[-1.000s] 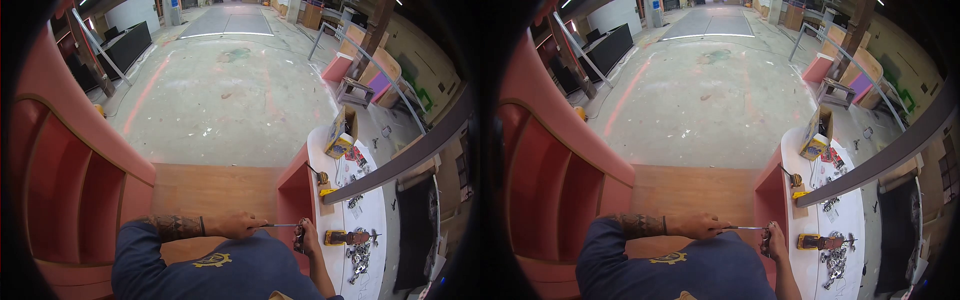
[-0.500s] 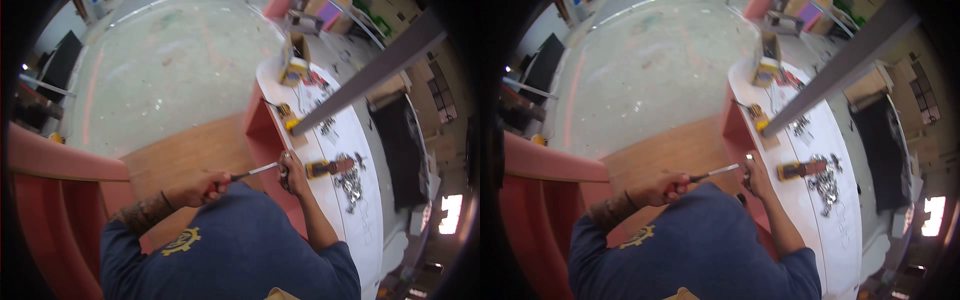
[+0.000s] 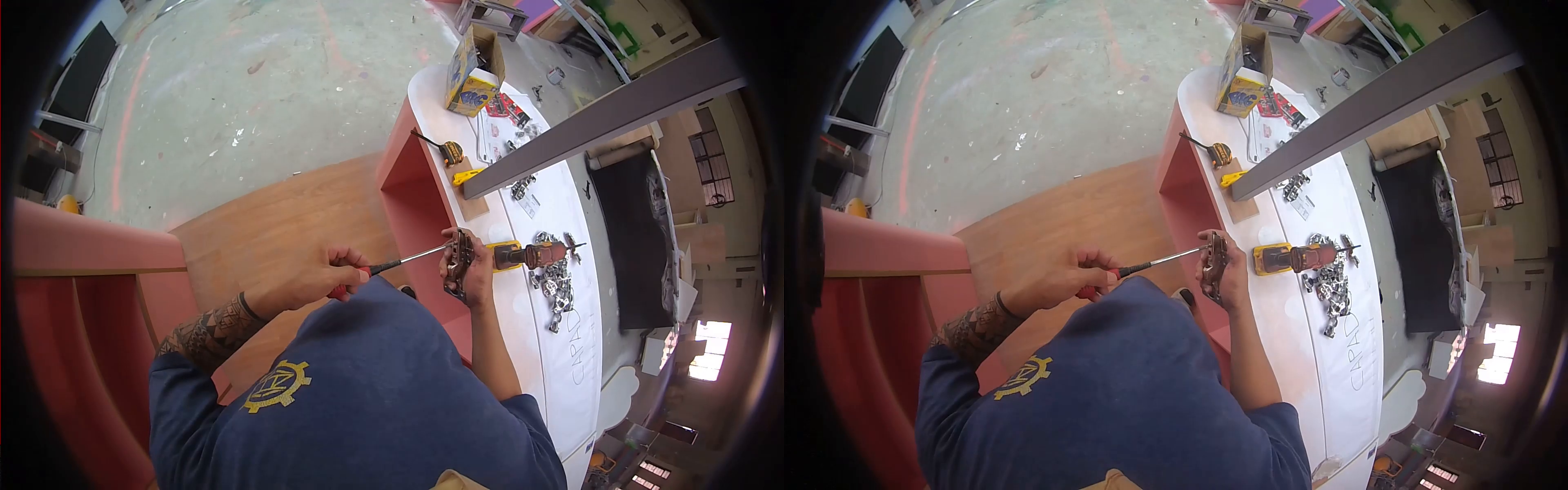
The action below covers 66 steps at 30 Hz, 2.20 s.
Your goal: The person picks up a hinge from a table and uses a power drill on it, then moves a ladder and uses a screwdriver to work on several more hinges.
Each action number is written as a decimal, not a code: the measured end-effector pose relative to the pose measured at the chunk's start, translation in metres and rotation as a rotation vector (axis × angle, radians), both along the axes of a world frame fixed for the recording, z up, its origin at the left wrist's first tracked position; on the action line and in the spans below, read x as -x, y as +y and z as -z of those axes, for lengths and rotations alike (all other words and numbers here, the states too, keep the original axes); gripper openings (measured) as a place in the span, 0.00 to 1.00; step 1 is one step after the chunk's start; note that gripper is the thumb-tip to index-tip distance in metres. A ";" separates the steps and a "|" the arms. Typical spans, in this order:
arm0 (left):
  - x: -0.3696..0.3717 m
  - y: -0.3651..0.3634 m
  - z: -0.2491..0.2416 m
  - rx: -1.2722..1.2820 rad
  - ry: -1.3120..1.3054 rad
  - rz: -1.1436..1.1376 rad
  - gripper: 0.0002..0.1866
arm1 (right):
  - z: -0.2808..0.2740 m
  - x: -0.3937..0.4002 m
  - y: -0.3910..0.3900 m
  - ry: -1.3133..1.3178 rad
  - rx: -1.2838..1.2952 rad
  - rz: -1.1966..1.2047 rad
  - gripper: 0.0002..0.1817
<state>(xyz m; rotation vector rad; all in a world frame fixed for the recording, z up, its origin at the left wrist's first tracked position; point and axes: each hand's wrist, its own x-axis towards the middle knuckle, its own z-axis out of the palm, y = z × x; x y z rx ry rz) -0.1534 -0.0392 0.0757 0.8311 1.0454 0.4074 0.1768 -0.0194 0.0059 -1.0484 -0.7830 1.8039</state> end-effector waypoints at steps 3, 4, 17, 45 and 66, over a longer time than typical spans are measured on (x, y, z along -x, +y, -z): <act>-0.001 0.000 0.003 0.066 -0.017 -0.026 0.15 | -0.004 0.001 -0.004 -0.009 0.000 0.003 0.32; -0.001 -0.001 0.005 0.094 -0.030 -0.051 0.14 | -0.003 0.002 -0.005 -0.010 -0.006 0.000 0.34; 0.002 -0.005 0.011 0.232 -0.128 -0.061 0.15 | -0.001 0.005 -0.019 -0.006 0.053 0.029 0.37; -0.003 -0.004 0.031 -0.837 0.266 0.168 0.17 | 0.013 0.008 -0.022 -0.184 0.040 0.025 0.16; 0.024 0.002 0.033 -1.035 0.216 0.142 0.22 | -0.024 0.024 0.006 -0.286 -0.133 -0.092 0.15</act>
